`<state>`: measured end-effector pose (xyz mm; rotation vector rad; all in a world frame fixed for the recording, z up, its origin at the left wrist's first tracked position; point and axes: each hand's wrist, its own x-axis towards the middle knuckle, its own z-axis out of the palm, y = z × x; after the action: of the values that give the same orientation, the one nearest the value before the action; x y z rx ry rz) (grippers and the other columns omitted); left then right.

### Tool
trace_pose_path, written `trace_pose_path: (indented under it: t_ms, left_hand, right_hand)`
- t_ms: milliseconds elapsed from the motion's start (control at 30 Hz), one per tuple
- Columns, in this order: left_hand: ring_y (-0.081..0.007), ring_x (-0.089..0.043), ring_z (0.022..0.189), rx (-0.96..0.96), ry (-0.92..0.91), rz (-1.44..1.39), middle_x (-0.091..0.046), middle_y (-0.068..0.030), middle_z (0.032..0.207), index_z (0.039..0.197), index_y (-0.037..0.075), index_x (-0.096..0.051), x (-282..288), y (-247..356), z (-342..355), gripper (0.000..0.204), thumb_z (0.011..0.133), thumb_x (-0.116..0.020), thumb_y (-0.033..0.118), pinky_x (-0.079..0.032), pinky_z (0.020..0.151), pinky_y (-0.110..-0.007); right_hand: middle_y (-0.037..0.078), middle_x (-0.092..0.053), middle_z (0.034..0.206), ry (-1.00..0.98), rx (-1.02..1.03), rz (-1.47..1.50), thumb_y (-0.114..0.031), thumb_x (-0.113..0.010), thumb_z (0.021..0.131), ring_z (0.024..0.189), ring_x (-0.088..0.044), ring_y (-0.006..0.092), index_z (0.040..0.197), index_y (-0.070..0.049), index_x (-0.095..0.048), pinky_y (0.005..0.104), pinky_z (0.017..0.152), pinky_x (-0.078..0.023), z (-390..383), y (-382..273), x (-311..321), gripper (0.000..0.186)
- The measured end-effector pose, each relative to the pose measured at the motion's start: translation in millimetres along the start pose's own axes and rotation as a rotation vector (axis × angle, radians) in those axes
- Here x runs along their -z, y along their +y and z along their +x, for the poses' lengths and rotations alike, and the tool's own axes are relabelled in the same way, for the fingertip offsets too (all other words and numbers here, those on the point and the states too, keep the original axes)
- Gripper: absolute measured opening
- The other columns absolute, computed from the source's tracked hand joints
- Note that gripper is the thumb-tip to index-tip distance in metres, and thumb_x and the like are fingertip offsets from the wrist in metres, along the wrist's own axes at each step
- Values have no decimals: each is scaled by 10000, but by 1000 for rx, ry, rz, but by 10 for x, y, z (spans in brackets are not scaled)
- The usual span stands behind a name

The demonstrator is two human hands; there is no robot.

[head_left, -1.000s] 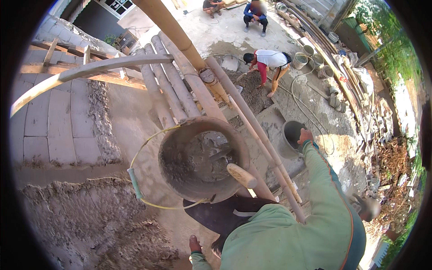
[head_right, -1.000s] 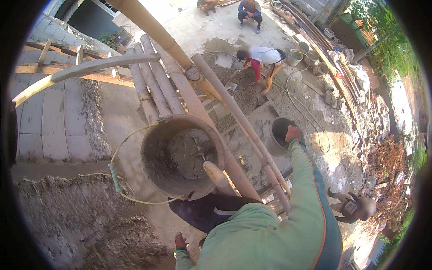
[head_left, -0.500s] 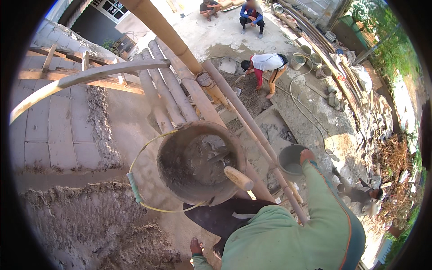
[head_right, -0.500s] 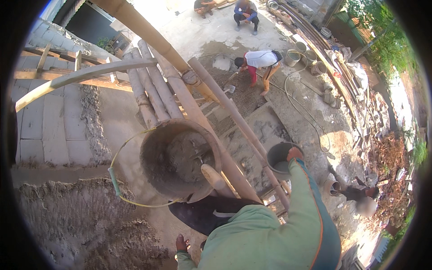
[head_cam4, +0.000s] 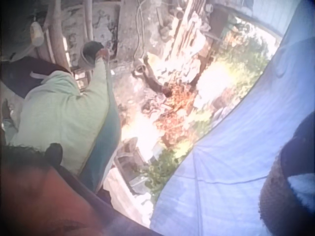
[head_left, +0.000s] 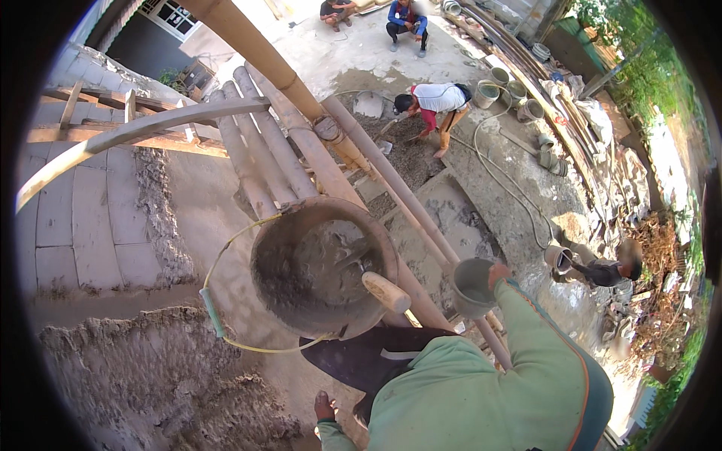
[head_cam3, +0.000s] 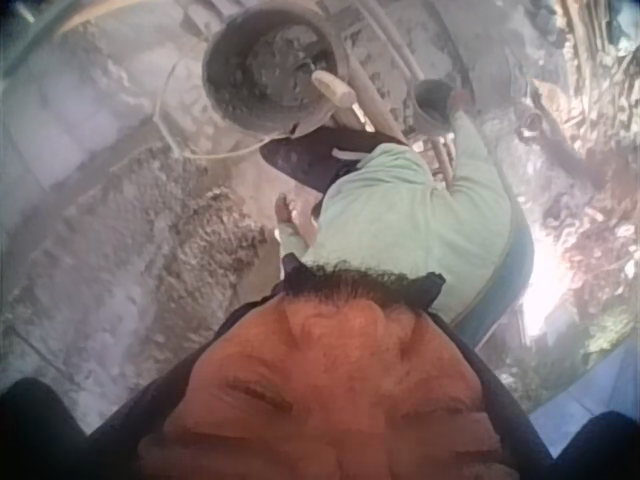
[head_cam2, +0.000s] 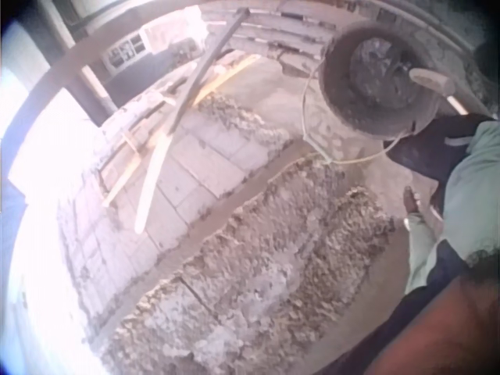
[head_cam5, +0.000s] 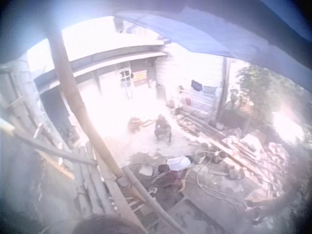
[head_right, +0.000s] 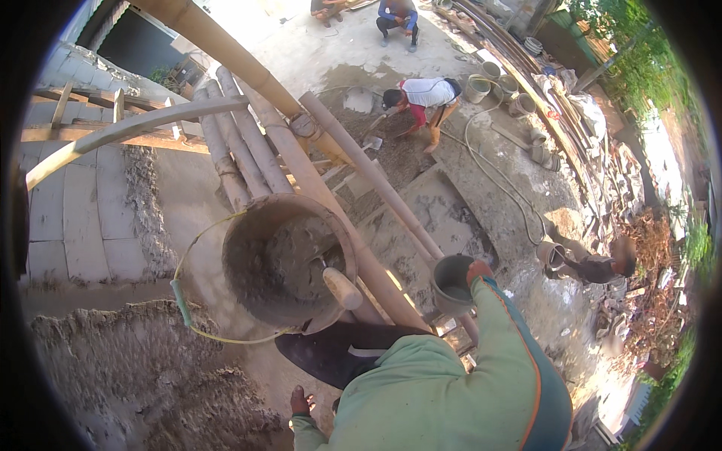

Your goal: The person smooths a wet plastered wall using a wooden trowel, then scoops additional plaster from a bucket and applies it to the wall. The person continues to spread and smooth the plaster across the surface.

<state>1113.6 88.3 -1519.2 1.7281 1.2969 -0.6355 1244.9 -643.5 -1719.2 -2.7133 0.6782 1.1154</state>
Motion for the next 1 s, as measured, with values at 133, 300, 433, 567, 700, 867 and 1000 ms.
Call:
trace_pose_path:
  t_ms: [133,300,433,567,700,867,1000]
  left_hand:
    - [-233,-683,922,-38,37,-24,-650,-85,1192,1501,106,-481,3,-5,-65,677,984,-603,526,-551,633,-405]
    - [-226,-684,916,-20,5,-50,-656,-79,1144,1492,101,-488,-111,-57,-166,669,985,-602,521,-549,622,-389]
    - [-242,-690,929,37,12,-79,-627,-93,1217,1498,89,-475,-159,-212,-240,675,989,-602,513,-545,595,-388]
    - [-295,-693,1010,64,2,-74,-559,-122,1381,1527,94,-419,-217,-370,-281,708,1001,-579,540,-545,632,-423]
    - [-332,-696,1051,62,-18,-93,-515,-145,1467,1535,89,-381,-236,-534,-295,710,1016,-560,540,-560,650,-441]
    - [-334,-692,1038,-33,-63,83,-497,-139,1466,1504,87,-408,-167,-712,-396,668,1022,-555,526,-571,673,-453]
    - [-320,-695,994,59,-91,-105,-541,-116,1332,1425,95,-469,-356,-580,-233,577,1026,-550,504,-564,683,-467]
  right_hand:
    - [174,-738,1084,-70,50,2,-164,-807,679,1049,-721,351,1040,-104,-785,425,906,-604,64,-20,-52,367]
    - [171,-731,1108,99,-6,19,-176,-777,724,1049,-719,343,1076,-84,-757,400,933,-593,35,-13,-89,364]
    - [132,-725,1083,75,-85,153,-185,-724,783,1053,-714,319,1030,-108,-756,402,921,-588,26,-132,110,261]
    - [129,-728,1016,-50,120,-112,-166,-712,784,1041,-717,304,968,-119,-762,409,898,-591,34,-86,227,196]
    - [153,-711,1056,88,134,12,-170,-630,891,973,-719,322,1040,-96,-723,445,834,-587,75,-165,385,189]
    - [143,-684,928,-67,-263,1116,-217,-536,1002,760,-706,288,1059,-71,-667,473,660,-574,306,-796,1175,204]
    - [107,-604,762,406,77,738,-239,-527,1030,623,-636,233,1048,-78,-629,451,537,-528,1333,-232,784,191]
